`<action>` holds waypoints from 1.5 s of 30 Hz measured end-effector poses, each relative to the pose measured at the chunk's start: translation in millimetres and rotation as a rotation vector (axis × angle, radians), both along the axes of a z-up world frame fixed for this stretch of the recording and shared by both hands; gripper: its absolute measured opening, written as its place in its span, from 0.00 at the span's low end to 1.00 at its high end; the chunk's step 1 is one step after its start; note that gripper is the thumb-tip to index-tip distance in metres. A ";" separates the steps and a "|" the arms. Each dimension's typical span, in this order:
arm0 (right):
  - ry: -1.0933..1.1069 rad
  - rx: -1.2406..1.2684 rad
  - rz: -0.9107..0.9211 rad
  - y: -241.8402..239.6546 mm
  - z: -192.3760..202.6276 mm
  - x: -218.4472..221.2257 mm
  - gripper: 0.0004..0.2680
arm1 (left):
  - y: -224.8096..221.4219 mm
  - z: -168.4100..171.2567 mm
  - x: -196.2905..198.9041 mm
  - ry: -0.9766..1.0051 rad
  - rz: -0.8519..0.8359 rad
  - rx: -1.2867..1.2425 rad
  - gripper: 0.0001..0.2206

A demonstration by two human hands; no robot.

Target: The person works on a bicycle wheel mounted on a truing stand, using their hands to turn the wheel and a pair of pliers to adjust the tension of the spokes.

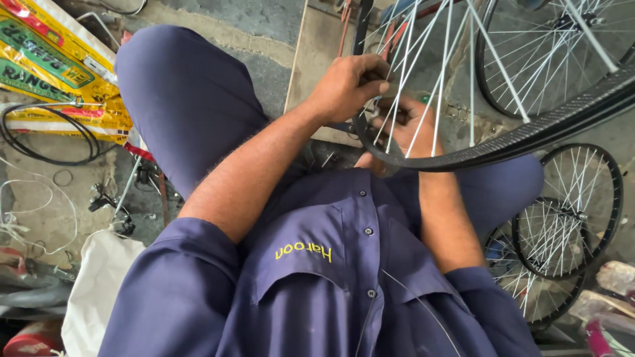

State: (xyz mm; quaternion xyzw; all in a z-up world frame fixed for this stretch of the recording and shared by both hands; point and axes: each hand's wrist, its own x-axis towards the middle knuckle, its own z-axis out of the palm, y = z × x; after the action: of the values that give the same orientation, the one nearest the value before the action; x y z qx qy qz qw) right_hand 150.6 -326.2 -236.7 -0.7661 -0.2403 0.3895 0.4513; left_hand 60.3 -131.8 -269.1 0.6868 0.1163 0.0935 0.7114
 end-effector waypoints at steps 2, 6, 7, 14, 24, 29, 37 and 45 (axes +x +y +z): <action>-0.190 -0.030 0.102 1.4 0.0 0.6 0.13 | 0.3 -2.8 0.0 0.035 -0.010 0.005 0.11; -0.105 0.006 0.092 -3.5 4.4 0.3 0.14 | 0.3 -10.1 -9.0 -0.019 -0.148 0.023 0.17; -0.011 0.012 -0.005 -6.2 4.9 -6.1 0.13 | 1.7 -11.8 -13.6 -0.011 -0.227 0.039 0.18; -0.360 -0.130 0.036 -23.1 27.5 -45.8 0.10 | 5.9 -6.8 -20.6 0.027 -0.444 0.092 0.16; -0.307 -0.064 -0.021 -26.2 20.3 -67.0 0.08 | -28.1 6.6 -21.4 0.118 -0.093 0.513 0.23; -0.444 -0.017 0.075 -25.0 33.2 -67.3 0.07 | -7.6 -15.5 -23.7 -0.008 -0.354 -0.255 0.20; -0.545 0.154 0.144 -14.5 67.6 -73.5 0.04 | -14.0 -27.1 -13.4 0.001 -0.123 -0.287 0.12; -0.542 0.177 0.121 -12.0 74.4 -74.9 0.04 | -19.1 -41.1 -8.6 0.129 0.153 0.517 0.10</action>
State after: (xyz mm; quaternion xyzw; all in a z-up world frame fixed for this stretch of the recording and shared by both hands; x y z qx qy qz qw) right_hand 75.7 -338.2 -162.3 -0.7842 -0.4305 0.1742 0.4115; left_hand 51.7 -150.9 -310.2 0.8392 0.1851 0.1299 0.4945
